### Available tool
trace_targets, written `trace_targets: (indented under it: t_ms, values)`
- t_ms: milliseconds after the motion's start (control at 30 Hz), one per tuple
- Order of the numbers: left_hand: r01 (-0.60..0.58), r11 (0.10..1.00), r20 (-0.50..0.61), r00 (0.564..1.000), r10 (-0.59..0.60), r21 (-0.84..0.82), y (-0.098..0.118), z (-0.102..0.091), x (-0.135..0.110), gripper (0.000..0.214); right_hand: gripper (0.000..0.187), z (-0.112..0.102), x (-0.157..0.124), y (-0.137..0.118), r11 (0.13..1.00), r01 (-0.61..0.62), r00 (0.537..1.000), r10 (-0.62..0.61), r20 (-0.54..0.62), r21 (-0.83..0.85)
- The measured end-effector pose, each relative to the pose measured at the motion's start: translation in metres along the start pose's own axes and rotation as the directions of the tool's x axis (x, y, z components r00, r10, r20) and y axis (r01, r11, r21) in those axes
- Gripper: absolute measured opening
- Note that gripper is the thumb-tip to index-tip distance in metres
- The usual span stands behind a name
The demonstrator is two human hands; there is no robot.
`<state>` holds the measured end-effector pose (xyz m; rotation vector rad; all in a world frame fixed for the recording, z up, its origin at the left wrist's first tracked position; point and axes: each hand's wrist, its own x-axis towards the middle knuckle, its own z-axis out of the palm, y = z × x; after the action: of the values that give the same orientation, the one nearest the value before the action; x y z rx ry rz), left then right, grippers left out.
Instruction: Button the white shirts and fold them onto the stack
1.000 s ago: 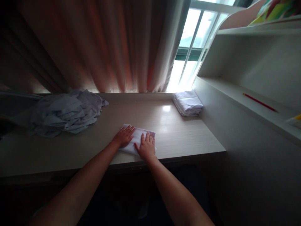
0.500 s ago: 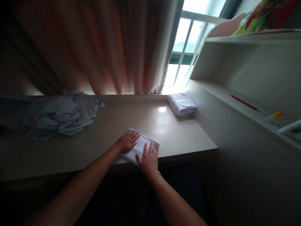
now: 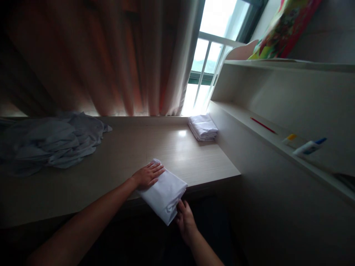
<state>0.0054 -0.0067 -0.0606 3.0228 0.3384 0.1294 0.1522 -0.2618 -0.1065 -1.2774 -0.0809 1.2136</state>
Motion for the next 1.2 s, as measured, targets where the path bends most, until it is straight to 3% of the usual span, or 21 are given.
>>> trace_targets:
  t_ms: [67,167,433,567,667,800,867,967,1033,1133,1200]
  values:
    - [-0.030,0.999,-0.001,1.000,0.030,-0.016,0.005,0.001,0.006,0.057,0.077,0.005,-0.001,0.004,0.988,-0.122,0.982,0.106,0.158,0.096]
    - [-0.058,0.998,-0.008,0.998,0.058,-0.040,0.016,0.001,0.013,0.056,0.066,0.011,-0.007,0.004,0.976,-0.137,0.964,0.091,0.250,0.172]
    - [-0.033,0.987,-0.052,0.998,0.025,-0.159,0.034,-0.007,0.013,0.052,0.059,0.012,-0.016,-0.002,0.969,-0.191,0.963,0.154,0.223,0.156]
    - [0.139,0.964,-0.183,0.966,-0.183,-0.228,0.021,-0.014,0.008,0.049,0.068,0.012,-0.023,-0.010,0.988,-0.058,0.979,0.029,0.201,0.140]
    - [0.383,0.899,-0.245,0.870,-0.428,-0.211,0.003,-0.011,-0.007,0.050,0.065,0.013,-0.032,-0.027,0.993,0.011,0.982,-0.032,0.187,0.116]
    - [0.702,0.703,-0.263,0.660,-0.704,-0.119,-0.014,0.009,-0.033,0.052,0.053,0.023,-0.033,-0.066,0.997,0.058,0.987,-0.065,0.146,0.049]
    - [0.746,0.660,-0.294,0.615,-0.732,-0.083,-0.015,0.020,-0.038,0.053,0.050,0.035,-0.025,-0.092,0.997,0.072,0.988,-0.075,0.139,0.028]
    - [0.763,0.645,-0.349,0.592,-0.726,-0.046,-0.012,0.028,-0.036,0.053,0.045,0.064,-0.002,-0.137,0.991,0.133,0.961,-0.134,0.242,0.017]
    - [0.761,0.649,-0.355,0.600,-0.717,-0.024,-0.009,0.027,-0.033,0.052,0.042,0.089,0.022,-0.167,0.980,0.198,0.943,-0.188,0.274,-0.010]
    - [0.751,0.661,-0.320,0.625,-0.712,-0.003,-0.006,0.019,-0.031,0.051,0.036,0.129,0.072,-0.216,0.956,0.293,0.914,-0.273,0.301,-0.021]
    - [0.753,0.658,-0.295,0.628,-0.720,-0.003,-0.005,0.014,-0.032,0.050,0.034,0.153,0.110,-0.252,0.914,0.403,0.871,-0.396,0.290,0.036]
